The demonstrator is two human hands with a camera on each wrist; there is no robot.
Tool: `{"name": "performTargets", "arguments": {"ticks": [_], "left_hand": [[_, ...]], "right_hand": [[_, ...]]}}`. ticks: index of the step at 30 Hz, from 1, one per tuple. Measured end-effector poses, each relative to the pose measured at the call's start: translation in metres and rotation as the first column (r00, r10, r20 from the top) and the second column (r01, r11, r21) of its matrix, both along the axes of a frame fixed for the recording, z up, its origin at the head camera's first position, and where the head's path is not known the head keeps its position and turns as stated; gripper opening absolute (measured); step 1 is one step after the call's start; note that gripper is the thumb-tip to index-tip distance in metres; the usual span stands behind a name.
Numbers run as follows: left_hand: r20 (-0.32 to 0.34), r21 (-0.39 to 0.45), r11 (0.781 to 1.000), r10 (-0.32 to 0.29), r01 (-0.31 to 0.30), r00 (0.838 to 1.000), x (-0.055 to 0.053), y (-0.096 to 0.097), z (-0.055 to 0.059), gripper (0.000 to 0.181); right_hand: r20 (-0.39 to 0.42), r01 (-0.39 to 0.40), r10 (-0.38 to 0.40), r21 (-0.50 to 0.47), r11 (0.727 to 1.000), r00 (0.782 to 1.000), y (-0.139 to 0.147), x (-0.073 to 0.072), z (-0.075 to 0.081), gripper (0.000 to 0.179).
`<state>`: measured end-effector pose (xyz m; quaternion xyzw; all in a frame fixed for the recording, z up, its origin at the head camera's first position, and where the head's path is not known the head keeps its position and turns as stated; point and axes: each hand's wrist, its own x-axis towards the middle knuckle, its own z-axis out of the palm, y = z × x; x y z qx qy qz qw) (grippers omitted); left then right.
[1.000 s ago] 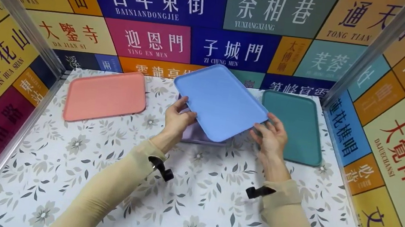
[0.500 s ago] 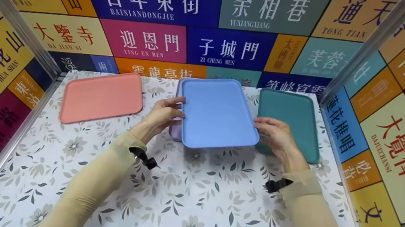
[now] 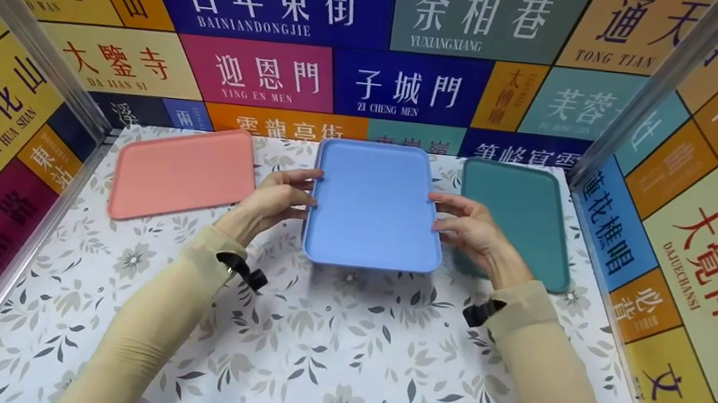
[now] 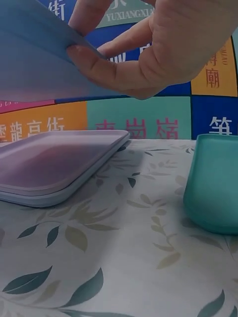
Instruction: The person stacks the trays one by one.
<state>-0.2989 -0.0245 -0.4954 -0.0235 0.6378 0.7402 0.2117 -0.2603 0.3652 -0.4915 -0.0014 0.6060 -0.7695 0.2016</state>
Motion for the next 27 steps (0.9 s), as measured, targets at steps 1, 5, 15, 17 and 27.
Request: {"name": "performTargets", "arguments": {"ticks": [1, 5, 15, 17, 27], "left_hand": [[-0.001, -0.003, 1.0, -0.005, 0.005, 1.0, -0.001, -0.002, 0.0, 0.073], [-0.009, -0.015, 1.0, -0.017, 0.017, 1.0, -0.004, -0.007, -0.001, 0.073], [-0.088, -0.096, 0.995, -0.014, 0.006, 0.996, -0.01, -0.011, -0.004, 0.077], [-0.101, -0.116, 0.993, -0.006, -0.006, 0.995, -0.012, -0.011, -0.005, 0.076], [-0.15, -0.238, 0.97, 0.003, -0.039, 0.989, -0.024, -0.012, -0.009, 0.079]], "right_hand": [[0.002, -0.003, 0.003, 0.01, 1.0, 1.0, -0.002, -0.001, 0.001, 0.059], [0.016, -0.026, 0.025, 0.076, 0.997, 1.0, -0.007, -0.006, 0.003, 0.072], [-0.006, -0.026, 0.027, 0.186, 0.982, 1.0, -0.017, -0.015, -0.005, 0.089], [-0.016, -0.017, 0.021, 0.186, 0.982, 1.0, -0.019, -0.017, -0.007, 0.089], [-0.057, 0.021, -0.009, 0.212, 0.977, 0.998, -0.035, -0.03, -0.014, 0.091]]}}
